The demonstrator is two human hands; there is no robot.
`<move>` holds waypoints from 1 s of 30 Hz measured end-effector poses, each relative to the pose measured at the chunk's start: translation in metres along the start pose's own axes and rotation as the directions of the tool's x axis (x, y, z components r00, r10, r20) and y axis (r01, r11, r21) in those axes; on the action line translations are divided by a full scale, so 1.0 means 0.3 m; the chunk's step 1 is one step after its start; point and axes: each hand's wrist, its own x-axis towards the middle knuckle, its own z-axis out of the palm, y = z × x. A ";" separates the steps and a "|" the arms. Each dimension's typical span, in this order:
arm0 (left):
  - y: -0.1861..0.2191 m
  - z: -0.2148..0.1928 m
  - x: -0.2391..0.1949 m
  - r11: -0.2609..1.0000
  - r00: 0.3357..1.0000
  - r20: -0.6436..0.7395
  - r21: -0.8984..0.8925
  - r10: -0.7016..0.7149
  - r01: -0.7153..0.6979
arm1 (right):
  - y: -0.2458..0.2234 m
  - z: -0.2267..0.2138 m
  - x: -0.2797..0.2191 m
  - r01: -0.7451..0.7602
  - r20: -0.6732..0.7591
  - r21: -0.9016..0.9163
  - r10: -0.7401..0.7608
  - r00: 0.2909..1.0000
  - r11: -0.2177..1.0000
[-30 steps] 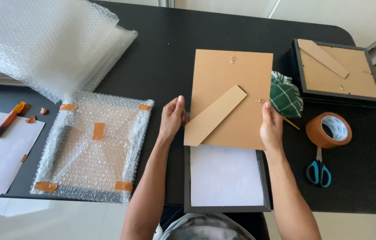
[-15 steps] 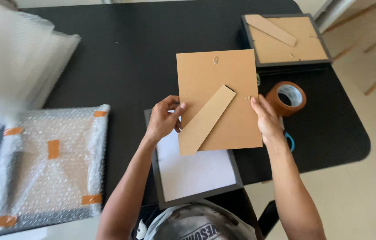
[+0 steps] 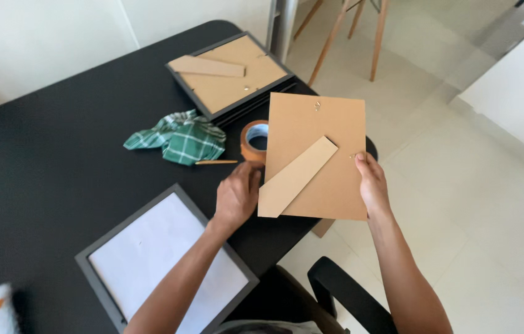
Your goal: The person cleans the back and front of a picture frame using a green cloth. They wipe the cardboard backing, flip the frame to clean the glass surface, and then wipe the backing again. The person also handles a small cardboard piece and places it on the frame backing.
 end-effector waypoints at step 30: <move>-0.130 0.041 -0.067 0.852 0.841 0.523 0.369 0.141 -0.372 | 0.272 -0.075 0.089 -0.127 -0.136 -0.173 0.104 0.985 0.977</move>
